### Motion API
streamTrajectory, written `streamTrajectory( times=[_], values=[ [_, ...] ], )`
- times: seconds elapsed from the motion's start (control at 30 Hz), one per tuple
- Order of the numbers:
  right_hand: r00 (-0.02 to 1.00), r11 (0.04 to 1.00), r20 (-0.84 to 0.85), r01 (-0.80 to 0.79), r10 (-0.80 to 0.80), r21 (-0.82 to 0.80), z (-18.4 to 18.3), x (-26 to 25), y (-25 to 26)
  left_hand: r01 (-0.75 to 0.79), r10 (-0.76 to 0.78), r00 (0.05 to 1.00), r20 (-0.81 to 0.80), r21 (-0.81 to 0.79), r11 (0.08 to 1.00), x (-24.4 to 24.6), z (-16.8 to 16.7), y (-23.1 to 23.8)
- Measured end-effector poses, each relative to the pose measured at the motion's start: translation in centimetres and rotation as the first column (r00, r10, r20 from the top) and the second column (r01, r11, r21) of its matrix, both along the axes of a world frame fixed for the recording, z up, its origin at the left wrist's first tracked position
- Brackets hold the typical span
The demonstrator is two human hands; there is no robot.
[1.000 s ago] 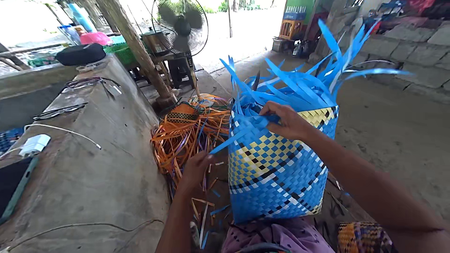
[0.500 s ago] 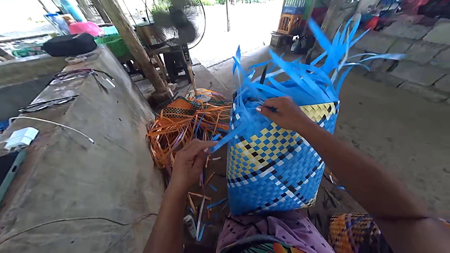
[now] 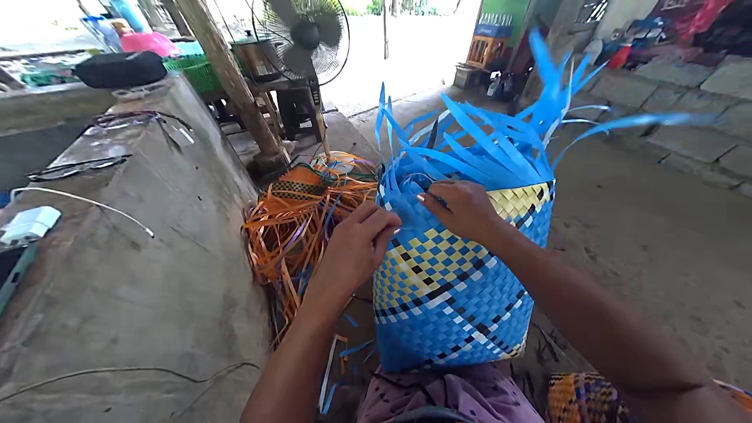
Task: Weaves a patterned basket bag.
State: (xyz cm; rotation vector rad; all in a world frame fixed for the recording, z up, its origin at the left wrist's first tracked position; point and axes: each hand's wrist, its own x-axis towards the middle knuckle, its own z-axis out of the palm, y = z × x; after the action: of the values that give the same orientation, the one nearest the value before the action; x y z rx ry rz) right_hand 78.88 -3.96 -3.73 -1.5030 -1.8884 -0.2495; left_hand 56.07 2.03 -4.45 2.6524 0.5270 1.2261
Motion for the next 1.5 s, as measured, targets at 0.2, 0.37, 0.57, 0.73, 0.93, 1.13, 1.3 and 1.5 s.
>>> streamTrajectory(
  times=[0.2,0.37,0.57,0.73,0.93,1.13,1.3,1.5],
  values=[
    [1.000,1.000,-0.025,-0.006,0.006,0.000,0.0,0.2,-0.4,-0.033,0.034,0.999,0.030,-0.014,0.999,0.8,0.9,1.9],
    [0.999,0.999,-0.037,-0.034,0.035,0.022,-0.1,-0.3,0.0,0.045,-0.045,0.999,0.000,-0.015,0.999,2.9,-0.4,1.3],
    [0.997,0.999,-0.068,-0.039,0.040,0.021,-0.1,-0.5,0.0,-0.024,0.026,0.999,0.047,-0.044,0.999,2.2,-0.2,2.0],
    [0.997,0.999,-0.073,-0.036,0.037,0.021,-0.1,-0.6,0.2,-0.156,0.135,0.986,0.093,0.288,0.945,4.2,-2.9,-0.4],
    [0.997,0.997,-0.070,0.009,-0.015,-0.079,0.1,-0.7,-0.3,-0.089,0.058,0.992,0.112,0.293,0.952,5.7,-6.6,-1.8],
    [0.990,0.950,-0.074,0.092,-0.119,-0.300,1.1,-0.7,-0.1,0.190,-0.226,0.959,0.171,0.204,0.960,6.9,-7.6,-6.4],
    [0.983,0.893,-0.050,0.136,-0.174,-0.430,2.0,-1.3,0.2,0.472,-0.477,0.866,0.147,0.067,0.879,7.6,-7.3,-10.6],
    [0.974,0.917,-0.107,0.149,-0.201,-0.370,1.4,-1.7,1.1,0.499,-0.511,0.845,0.159,0.111,0.860,7.8,-5.8,-12.1]
  ],
)
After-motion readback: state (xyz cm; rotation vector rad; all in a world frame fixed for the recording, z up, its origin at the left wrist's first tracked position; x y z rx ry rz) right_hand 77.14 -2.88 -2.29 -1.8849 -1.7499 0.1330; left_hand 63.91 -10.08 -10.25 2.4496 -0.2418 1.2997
